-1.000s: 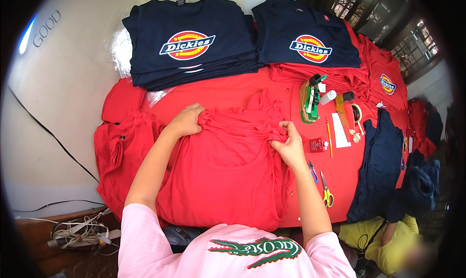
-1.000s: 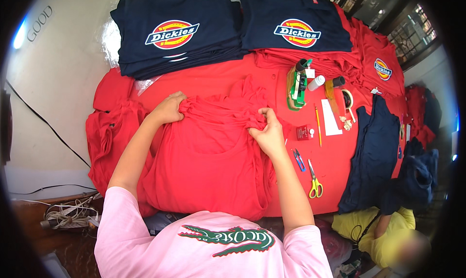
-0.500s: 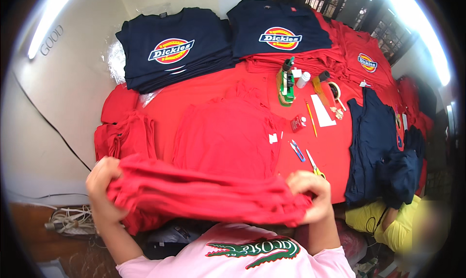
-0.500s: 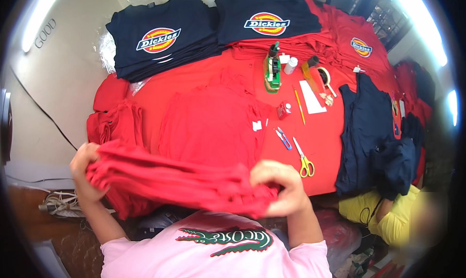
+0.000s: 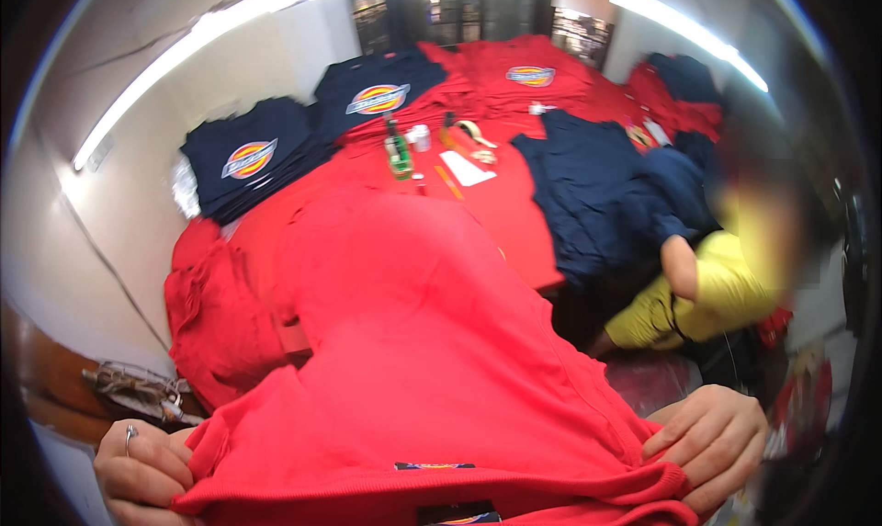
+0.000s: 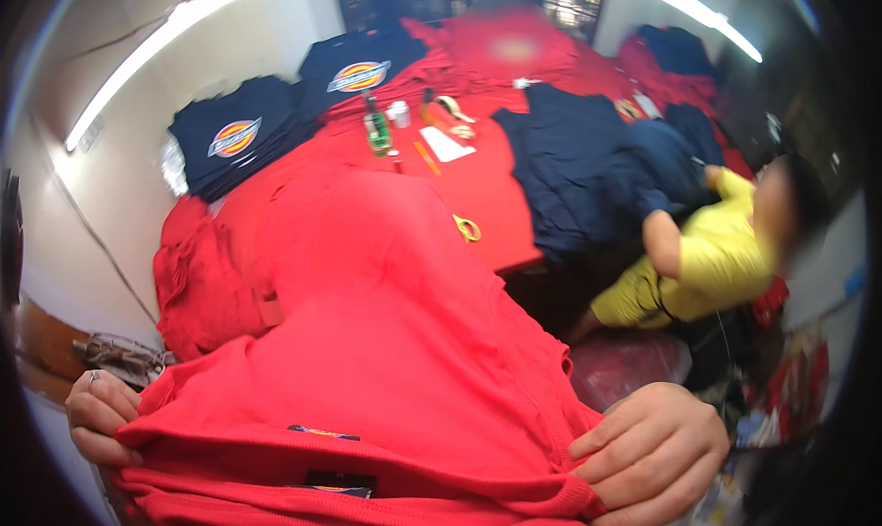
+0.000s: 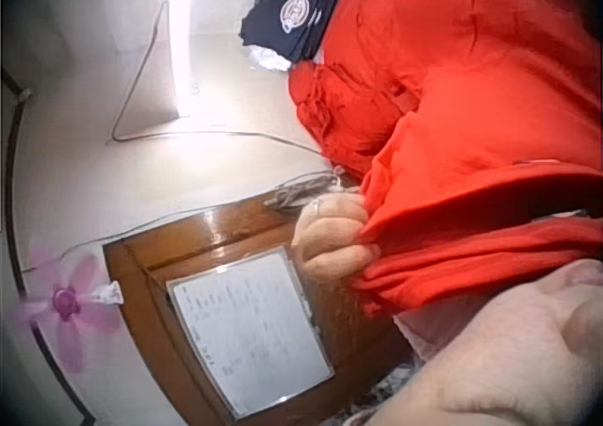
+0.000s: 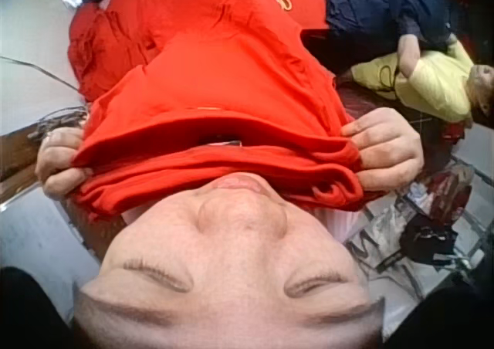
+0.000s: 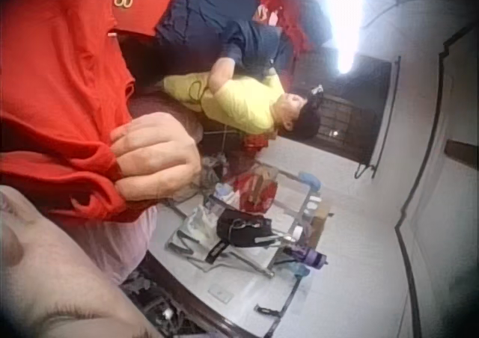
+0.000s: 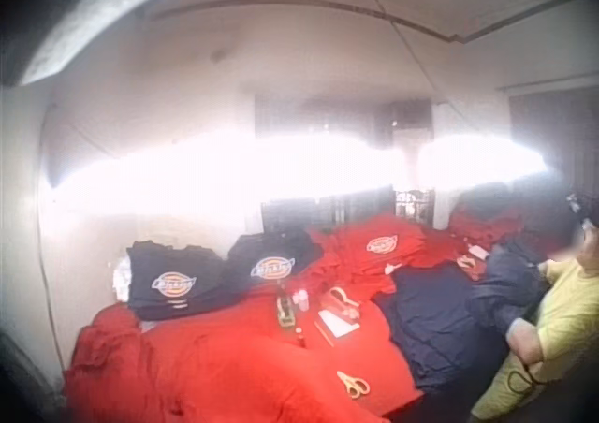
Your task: The person sorts red and navy blue shirts on a table by checking labels and folding them into a stack.
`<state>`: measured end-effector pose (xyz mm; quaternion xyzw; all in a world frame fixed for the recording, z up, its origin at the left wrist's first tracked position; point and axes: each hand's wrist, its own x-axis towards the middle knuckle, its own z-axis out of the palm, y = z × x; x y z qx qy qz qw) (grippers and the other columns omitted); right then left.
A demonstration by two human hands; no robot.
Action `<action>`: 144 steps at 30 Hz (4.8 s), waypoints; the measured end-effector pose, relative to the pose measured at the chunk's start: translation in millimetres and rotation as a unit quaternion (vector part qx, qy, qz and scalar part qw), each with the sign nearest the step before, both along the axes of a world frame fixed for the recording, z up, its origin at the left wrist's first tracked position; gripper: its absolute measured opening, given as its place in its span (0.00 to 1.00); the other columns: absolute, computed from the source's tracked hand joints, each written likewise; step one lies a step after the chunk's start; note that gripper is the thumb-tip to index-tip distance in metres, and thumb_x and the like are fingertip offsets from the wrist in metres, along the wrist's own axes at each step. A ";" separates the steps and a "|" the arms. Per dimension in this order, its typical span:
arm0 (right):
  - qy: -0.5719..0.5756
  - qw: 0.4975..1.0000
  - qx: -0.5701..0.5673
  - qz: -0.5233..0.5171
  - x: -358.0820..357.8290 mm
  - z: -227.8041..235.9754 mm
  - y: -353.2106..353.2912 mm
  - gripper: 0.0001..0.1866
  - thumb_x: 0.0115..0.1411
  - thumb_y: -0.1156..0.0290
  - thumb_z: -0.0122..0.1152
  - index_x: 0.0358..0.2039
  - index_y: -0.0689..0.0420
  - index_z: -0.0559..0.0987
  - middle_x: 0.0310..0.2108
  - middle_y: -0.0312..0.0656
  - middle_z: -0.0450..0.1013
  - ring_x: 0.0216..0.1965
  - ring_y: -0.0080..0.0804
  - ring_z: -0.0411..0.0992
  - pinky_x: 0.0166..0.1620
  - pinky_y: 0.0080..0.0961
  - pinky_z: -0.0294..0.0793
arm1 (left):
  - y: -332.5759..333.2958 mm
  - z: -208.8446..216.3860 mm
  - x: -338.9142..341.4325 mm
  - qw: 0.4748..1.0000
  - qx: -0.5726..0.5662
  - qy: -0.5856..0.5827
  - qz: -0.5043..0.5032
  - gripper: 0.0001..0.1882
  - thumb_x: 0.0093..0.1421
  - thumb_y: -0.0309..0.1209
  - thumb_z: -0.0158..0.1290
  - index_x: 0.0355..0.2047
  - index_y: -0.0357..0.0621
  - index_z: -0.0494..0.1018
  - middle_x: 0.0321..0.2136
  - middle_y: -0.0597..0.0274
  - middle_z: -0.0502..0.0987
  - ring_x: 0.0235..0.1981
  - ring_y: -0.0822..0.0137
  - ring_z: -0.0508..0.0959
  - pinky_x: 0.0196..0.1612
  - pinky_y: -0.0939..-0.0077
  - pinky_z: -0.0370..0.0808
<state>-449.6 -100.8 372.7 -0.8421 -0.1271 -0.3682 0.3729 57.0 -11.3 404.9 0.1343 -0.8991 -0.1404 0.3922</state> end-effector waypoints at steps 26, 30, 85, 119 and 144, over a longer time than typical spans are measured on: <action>0.155 0.521 0.498 -0.676 -122.6 -420.4 200.1 0.16 0.69 0.66 0.66 0.50 0.65 0.80 0.45 0.49 0.77 0.43 0.43 0.76 0.49 0.41 0.78 | -161.0 -273.4 -450.2 0.824 0.455 -0.170 -0.292 0.09 0.61 0.36 0.54 0.34 0.44 0.74 0.34 0.55 0.77 0.34 0.57 0.78 0.37 0.58 0.76; 0.056 0.402 0.630 -0.662 -71.4 -469.5 230.9 0.20 0.67 0.66 0.68 0.55 0.63 0.78 0.51 0.47 0.76 0.48 0.42 0.74 0.54 0.41 0.76 | -153.1 -371.5 -464.7 0.652 0.670 -0.232 -0.267 0.11 0.62 0.38 0.54 0.37 0.45 0.74 0.37 0.55 0.77 0.37 0.56 0.78 0.40 0.57 0.76; -0.335 0.070 0.422 -0.839 -535.6 -243.0 148.2 0.24 0.65 0.67 0.69 0.57 0.67 0.79 0.53 0.48 0.79 0.52 0.38 0.79 0.59 0.34 0.77 | -187.7 -509.7 -828.1 0.460 0.866 -0.141 -0.133 0.38 0.60 0.40 0.71 0.64 0.32 0.71 0.61 0.53 0.78 0.62 0.64 0.77 0.68 0.64 0.70; 0.168 0.287 0.169 -0.928 -575.1 -545.7 71.3 0.16 0.57 0.75 0.69 0.48 0.57 0.82 0.57 0.55 0.75 0.60 0.57 0.72 0.63 0.50 0.69 | -134.5 -584.0 -736.1 0.531 0.713 -0.348 -0.298 0.22 0.68 0.39 0.59 0.59 0.42 0.78 0.50 0.59 0.83 0.51 0.67 0.80 0.57 0.68 0.77; 0.149 0.734 0.518 -0.412 34.4 -418.7 -139.6 0.10 0.72 0.69 0.63 0.45 0.62 0.84 0.38 0.40 0.83 0.35 0.23 0.80 0.39 0.18 0.74 | -91.2 -467.8 -57.0 0.705 0.509 0.128 0.477 0.13 0.68 0.29 0.60 0.50 0.37 0.82 0.44 0.58 0.86 0.45 0.69 0.84 0.52 0.73 0.79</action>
